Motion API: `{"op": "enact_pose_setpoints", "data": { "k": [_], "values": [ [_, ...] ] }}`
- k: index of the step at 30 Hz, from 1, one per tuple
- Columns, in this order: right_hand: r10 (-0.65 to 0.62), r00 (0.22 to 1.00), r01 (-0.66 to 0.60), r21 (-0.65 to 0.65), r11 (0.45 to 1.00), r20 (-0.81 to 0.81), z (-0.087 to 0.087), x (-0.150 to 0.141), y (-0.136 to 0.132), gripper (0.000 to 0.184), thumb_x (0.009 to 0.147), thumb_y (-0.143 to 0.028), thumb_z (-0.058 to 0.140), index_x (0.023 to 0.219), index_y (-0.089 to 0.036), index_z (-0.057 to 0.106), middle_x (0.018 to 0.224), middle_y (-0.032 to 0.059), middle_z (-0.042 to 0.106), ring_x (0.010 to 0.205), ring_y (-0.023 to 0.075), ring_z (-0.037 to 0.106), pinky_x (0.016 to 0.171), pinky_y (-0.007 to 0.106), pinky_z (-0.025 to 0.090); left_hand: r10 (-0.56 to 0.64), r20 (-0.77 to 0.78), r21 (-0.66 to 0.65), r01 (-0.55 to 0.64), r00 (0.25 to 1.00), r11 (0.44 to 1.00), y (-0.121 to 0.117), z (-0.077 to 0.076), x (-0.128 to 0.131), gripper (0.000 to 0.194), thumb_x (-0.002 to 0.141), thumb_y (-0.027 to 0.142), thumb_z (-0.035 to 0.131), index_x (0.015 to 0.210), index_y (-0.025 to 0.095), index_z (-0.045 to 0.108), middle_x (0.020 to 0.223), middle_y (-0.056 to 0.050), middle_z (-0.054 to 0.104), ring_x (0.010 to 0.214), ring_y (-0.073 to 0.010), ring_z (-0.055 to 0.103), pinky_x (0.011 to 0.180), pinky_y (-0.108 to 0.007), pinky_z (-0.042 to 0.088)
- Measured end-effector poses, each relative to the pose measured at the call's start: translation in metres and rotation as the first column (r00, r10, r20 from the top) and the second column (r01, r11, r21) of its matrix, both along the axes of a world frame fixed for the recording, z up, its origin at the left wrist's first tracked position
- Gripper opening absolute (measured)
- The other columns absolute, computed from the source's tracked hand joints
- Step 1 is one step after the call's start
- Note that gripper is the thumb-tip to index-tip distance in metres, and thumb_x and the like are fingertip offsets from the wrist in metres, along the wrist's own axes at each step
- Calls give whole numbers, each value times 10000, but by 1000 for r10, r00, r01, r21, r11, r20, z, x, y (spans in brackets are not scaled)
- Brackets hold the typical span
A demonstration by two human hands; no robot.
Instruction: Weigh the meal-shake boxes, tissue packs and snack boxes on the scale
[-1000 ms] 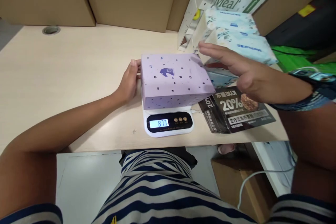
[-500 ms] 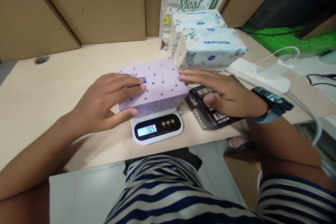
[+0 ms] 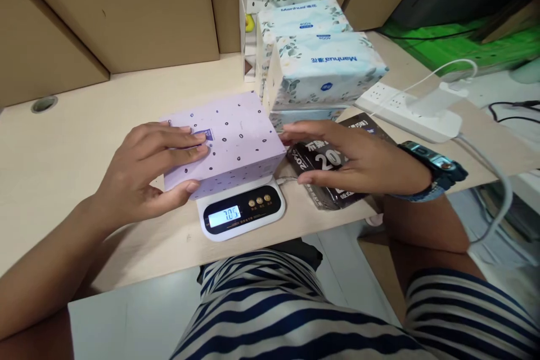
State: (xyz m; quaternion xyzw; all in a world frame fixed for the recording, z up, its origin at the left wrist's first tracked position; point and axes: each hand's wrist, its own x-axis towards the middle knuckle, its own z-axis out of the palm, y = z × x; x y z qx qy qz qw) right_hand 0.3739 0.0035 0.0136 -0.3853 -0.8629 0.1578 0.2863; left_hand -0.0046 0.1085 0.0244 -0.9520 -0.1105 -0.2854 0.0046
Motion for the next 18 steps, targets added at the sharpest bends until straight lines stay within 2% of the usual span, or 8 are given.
{"op": "enact_pose_setpoints", "data": {
  "k": [3, 5, 10, 14, 18],
  "values": [
    [-25, 1000, 25, 38, 999, 17, 0, -2, -1, 497, 1054, -509, 690, 1516, -330, 660, 1439, 46, 766, 1294, 257, 769, 1100, 438, 674, 16, 2, 16, -16, 1000, 1000, 2, -1, -1, 611, 978, 486, 714, 1573, 514, 578, 1344, 10, 822, 1195, -340, 807, 1038, -618, 664],
    [-28, 999, 26, 71, 997, 26, 0, -3, -1, 410, 1066, -488, 676, 1442, -327, 712, 1411, 38, 780, 1277, 248, 776, 1091, 440, 678, 25, -4, 26, -25, 1000, 999, 2, -2, -2, 606, 984, 490, 696, 1574, 528, 563, 1338, 13, 822, 1197, -334, 806, 1040, -622, 666],
    [-33, 999, 31, 133, 991, 11, -2, -2, 2, 375, 1062, -441, 693, 1427, -367, 739, 1385, 10, 794, 1275, 227, 782, 1085, 434, 689, 8, 25, 42, -9, 1000, 999, 2, -3, -2, 621, 975, 462, 714, 1581, 485, 583, 1318, -22, 828, 1165, -345, 816, 1034, -634, 668],
    [-39, 999, 37, 76, 996, 24, -1, -1, 3, 392, 1076, -453, 654, 1464, -454, 718, 1407, -25, 782, 1298, 234, 773, 1118, 474, 682, 13, 26, 34, -14, 1000, 999, 3, -3, -2, 621, 964, 479, 730, 1567, 521, 588, 1310, 7, 831, 1158, -341, 820, 1030, -627, 672],
    [-27, 999, 26, 28, 999, 29, 0, 0, 3, 408, 1088, -466, 629, 1490, -456, 703, 1418, -31, 776, 1294, 235, 775, 1102, 466, 691, -6, 14, 66, 5, 1000, 998, 3, -2, -2, 658, 984, 448, 710, 1620, 482, 544, 1324, -17, 825, 1153, -329, 810, 1031, -605, 666]
  ]
}}
